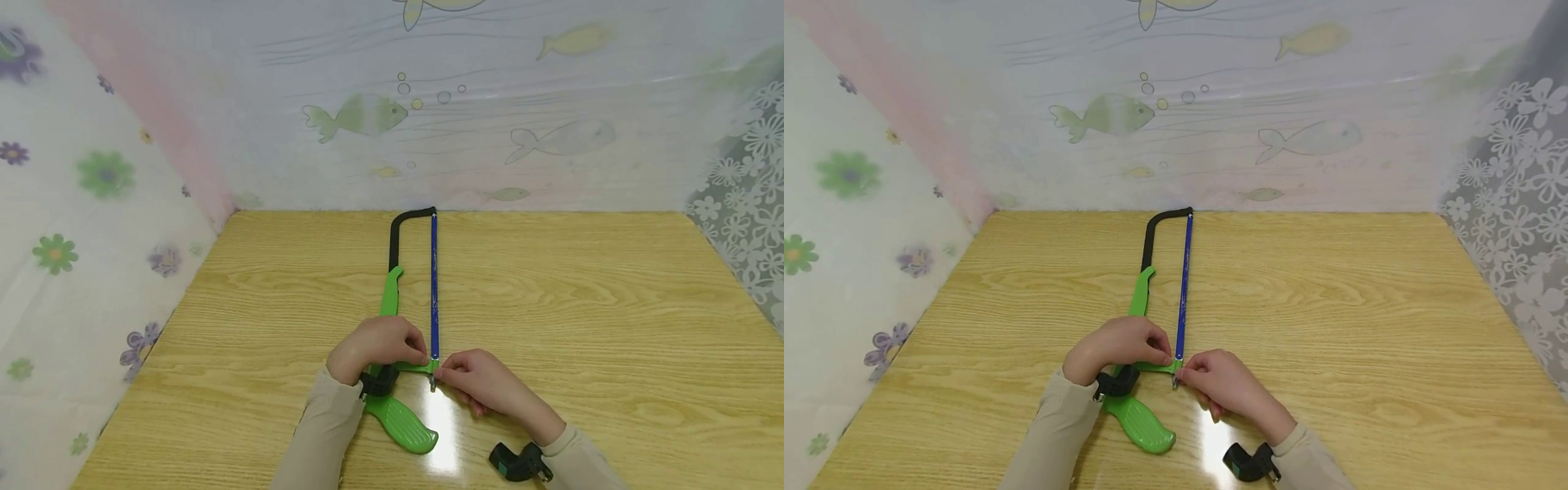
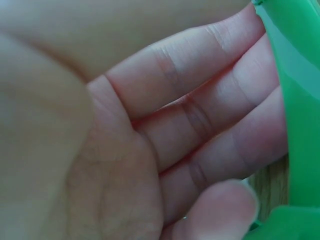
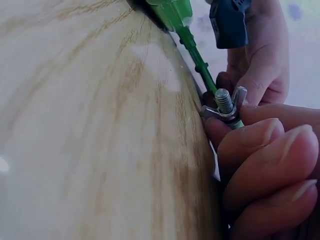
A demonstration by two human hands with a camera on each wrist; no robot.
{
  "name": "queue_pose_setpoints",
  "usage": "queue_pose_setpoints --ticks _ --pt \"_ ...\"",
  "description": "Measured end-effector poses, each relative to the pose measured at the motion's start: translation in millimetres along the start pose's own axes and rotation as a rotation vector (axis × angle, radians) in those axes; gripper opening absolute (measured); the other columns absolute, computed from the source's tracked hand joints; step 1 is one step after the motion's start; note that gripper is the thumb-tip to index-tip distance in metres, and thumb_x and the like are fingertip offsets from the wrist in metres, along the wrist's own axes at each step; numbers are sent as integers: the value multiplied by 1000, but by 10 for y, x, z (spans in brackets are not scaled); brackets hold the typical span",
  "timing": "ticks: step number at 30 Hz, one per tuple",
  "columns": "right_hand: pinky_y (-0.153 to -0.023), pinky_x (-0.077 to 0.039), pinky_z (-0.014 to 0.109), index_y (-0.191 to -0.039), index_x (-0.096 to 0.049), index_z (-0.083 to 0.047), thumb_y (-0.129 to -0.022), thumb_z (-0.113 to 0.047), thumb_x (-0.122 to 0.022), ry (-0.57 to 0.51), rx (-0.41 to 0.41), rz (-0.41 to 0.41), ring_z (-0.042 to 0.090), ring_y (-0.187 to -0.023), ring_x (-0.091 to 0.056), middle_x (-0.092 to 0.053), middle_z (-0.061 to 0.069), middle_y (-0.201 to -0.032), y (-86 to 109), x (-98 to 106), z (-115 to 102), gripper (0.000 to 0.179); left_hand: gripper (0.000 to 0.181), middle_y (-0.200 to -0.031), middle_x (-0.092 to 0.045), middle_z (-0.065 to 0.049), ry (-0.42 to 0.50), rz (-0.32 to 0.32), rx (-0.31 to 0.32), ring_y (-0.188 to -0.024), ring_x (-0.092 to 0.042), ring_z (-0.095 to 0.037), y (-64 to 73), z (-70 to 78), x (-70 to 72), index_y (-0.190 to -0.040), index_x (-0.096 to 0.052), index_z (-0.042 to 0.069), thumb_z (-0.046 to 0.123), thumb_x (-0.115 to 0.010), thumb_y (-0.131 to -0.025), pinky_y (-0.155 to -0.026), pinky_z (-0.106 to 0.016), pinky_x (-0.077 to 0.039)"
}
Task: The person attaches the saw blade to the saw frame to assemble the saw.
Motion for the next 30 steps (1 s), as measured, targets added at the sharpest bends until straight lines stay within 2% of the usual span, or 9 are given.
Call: queue_pose_setpoints --ticks 16,25,30 --pt "-33 -37 31 -82 -64 -16 -86 -45 -52 -19 -3 -49 11 -31 -39 -53 3 -51 1 -33 7 32 8 -74 -56 22 10 1 -6 -67 -52 -2 -1 3 8 -74 -65 34 40 -65 -77 -63 -25 -41" --pt "-34 -37 28 -87 -63 -14 -88 -39 -53 -42 7 -66 10 -33 -40 -53 2 -52 8 -22 -3 28 8 -73 -56 22 5 2 -1 -67 -52 -2 -6 -11 1 -73 -64 35 41 -65 -77 -63 -25 -40" --pt "-34 -37 28 -90 -61 -9 -90 -30 -53 -35 10 -50 10 -33 -39 -50 2 -51 34 -14 -62 22 8 -73 -56 23 3 1 -2 -68 -52 -1 -8 -9 3 -73 -64 35 41 -65 -77 -63 -25 -40"
Point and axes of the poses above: each hand's wrist, its own y-axis away from the middle knuckle, its own x-axis out of the back of the hand, z = x × y, the point moved 6 cm from there along -y, towards the middle knuckle
